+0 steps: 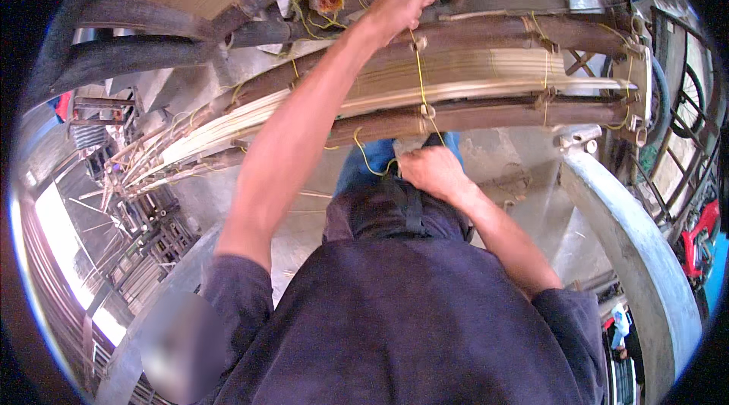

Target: The person sits on the floor and gathers thin wooden strips, then stands to tie them into bundles using yellow string on a wooden rack. The person repeatedly wraps and knots the string around the strips to secure them.

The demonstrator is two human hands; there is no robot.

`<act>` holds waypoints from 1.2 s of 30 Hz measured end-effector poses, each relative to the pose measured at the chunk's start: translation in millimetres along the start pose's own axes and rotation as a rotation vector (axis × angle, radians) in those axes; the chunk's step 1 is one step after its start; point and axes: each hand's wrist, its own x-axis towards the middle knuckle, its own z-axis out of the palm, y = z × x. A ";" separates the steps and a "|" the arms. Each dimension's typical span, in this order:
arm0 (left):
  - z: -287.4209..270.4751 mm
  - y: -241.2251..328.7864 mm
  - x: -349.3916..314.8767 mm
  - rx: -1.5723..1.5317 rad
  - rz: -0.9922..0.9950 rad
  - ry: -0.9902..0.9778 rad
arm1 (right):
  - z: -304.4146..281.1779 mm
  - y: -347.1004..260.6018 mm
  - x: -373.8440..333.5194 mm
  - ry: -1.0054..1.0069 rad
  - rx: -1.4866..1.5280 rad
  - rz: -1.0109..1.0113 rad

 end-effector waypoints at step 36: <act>-80.0 -125.8 -217.1 0.639 0.506 0.609 | -65.3 -114.4 251.6 0.177 0.634 0.160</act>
